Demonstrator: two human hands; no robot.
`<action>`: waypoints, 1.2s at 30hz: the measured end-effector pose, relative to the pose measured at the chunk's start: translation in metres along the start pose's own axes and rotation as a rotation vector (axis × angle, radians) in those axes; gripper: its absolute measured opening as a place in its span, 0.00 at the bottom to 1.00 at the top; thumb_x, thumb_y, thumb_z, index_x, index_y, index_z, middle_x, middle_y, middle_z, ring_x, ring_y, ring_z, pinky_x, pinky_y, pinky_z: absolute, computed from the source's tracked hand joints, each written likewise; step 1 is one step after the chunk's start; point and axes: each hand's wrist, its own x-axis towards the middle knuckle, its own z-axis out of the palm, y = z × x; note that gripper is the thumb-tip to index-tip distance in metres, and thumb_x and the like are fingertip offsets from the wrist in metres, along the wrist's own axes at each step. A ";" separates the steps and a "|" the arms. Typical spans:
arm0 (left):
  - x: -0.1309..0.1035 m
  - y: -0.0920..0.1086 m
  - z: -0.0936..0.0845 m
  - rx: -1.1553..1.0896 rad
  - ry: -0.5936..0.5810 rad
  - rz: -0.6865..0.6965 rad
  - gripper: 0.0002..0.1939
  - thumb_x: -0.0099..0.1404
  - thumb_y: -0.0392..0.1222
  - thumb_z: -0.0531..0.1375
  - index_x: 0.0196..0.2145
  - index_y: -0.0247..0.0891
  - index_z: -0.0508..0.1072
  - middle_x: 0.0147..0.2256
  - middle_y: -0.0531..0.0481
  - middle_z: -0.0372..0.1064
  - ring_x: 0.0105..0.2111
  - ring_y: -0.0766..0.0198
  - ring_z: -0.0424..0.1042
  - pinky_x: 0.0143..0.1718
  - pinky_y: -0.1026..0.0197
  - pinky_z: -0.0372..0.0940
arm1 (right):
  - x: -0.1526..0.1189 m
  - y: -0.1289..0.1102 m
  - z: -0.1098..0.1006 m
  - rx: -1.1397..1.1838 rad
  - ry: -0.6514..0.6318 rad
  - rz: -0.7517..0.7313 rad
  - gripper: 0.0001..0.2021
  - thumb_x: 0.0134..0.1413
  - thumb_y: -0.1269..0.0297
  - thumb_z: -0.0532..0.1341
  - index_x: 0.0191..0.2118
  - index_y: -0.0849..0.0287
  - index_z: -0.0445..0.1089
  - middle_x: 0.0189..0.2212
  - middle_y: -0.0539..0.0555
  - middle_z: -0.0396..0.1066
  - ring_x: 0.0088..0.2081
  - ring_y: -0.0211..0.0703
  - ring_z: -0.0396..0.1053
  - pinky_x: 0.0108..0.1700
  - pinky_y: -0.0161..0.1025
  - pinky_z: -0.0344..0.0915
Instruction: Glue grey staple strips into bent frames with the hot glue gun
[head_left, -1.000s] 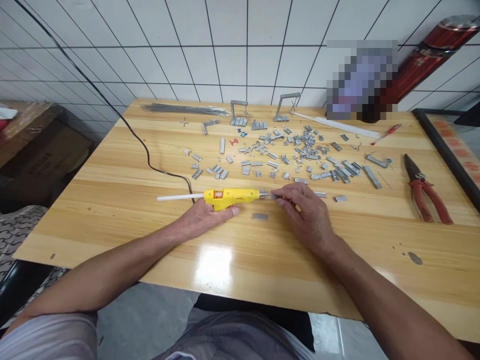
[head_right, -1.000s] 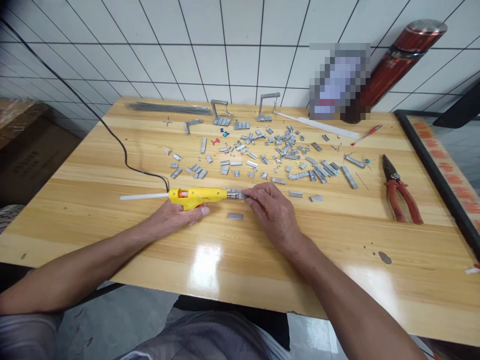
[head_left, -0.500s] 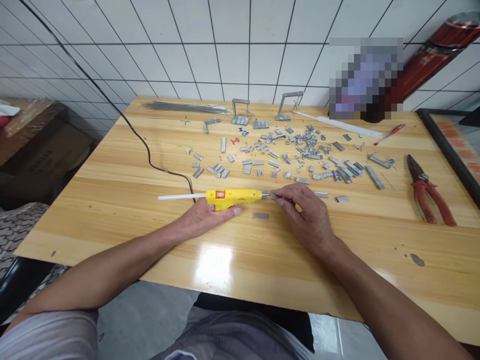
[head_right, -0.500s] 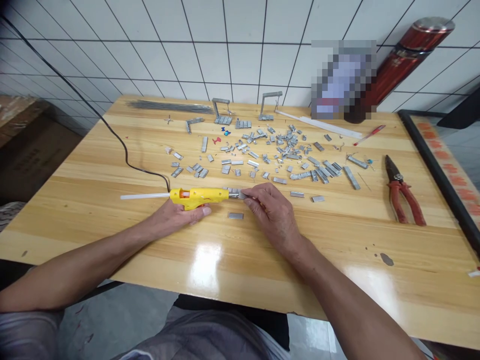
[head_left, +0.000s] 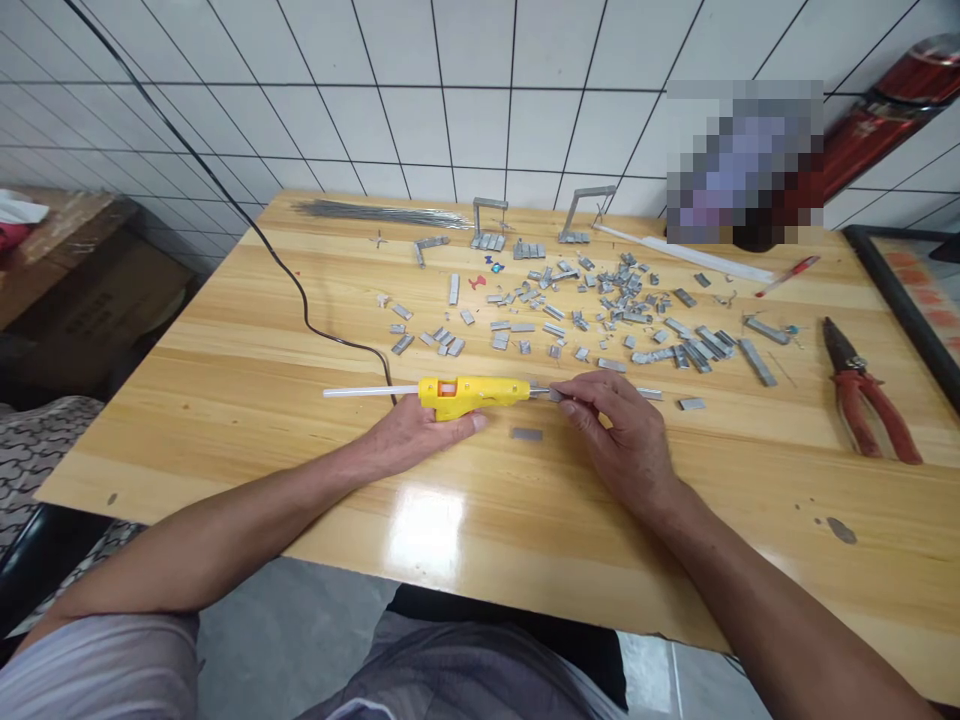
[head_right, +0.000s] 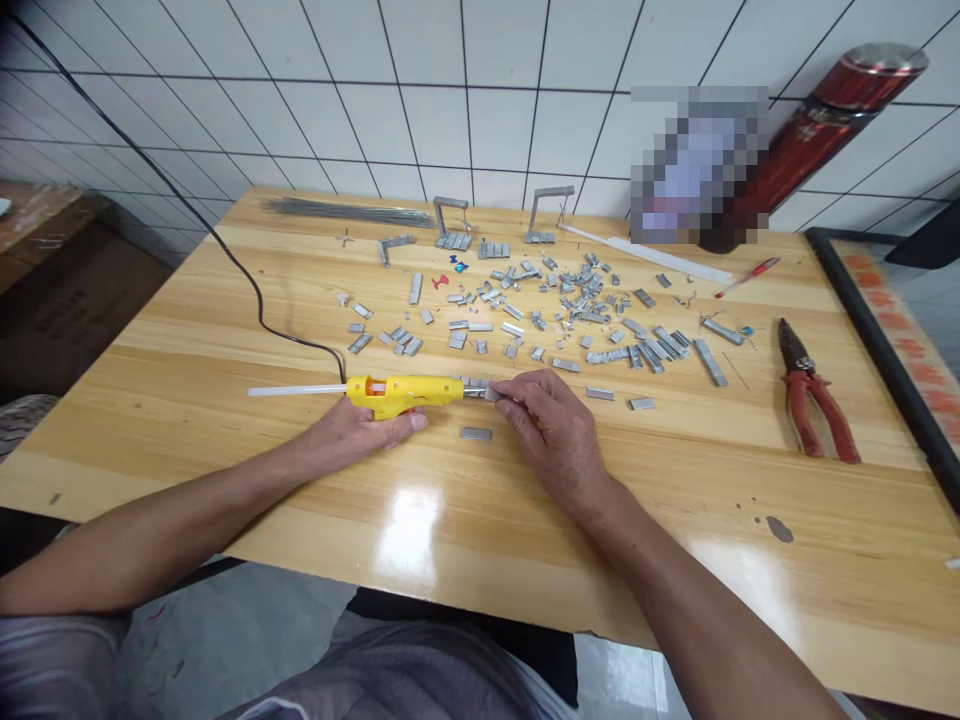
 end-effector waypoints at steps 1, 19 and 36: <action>0.000 0.000 0.000 -0.002 -0.001 -0.001 0.16 0.66 0.56 0.65 0.29 0.43 0.73 0.19 0.54 0.64 0.38 0.54 0.76 0.40 0.57 0.72 | 0.000 0.000 0.000 -0.001 0.000 -0.003 0.11 0.68 0.72 0.62 0.50 0.52 0.77 0.38 0.55 0.79 0.40 0.44 0.77 0.42 0.43 0.75; 0.001 -0.005 -0.001 0.016 -0.016 0.025 0.15 0.67 0.56 0.64 0.32 0.41 0.75 0.23 0.53 0.69 0.41 0.55 0.76 0.45 0.55 0.73 | -0.001 0.000 0.000 0.005 -0.001 0.005 0.10 0.68 0.73 0.62 0.49 0.53 0.76 0.39 0.54 0.79 0.41 0.43 0.76 0.42 0.43 0.74; 0.002 -0.003 -0.001 0.014 -0.019 0.014 0.18 0.68 0.58 0.63 0.38 0.39 0.75 0.22 0.56 0.63 0.31 0.61 0.71 0.33 0.62 0.67 | -0.001 0.000 0.001 0.028 0.010 0.015 0.12 0.67 0.74 0.62 0.49 0.52 0.77 0.39 0.53 0.79 0.41 0.43 0.77 0.42 0.42 0.74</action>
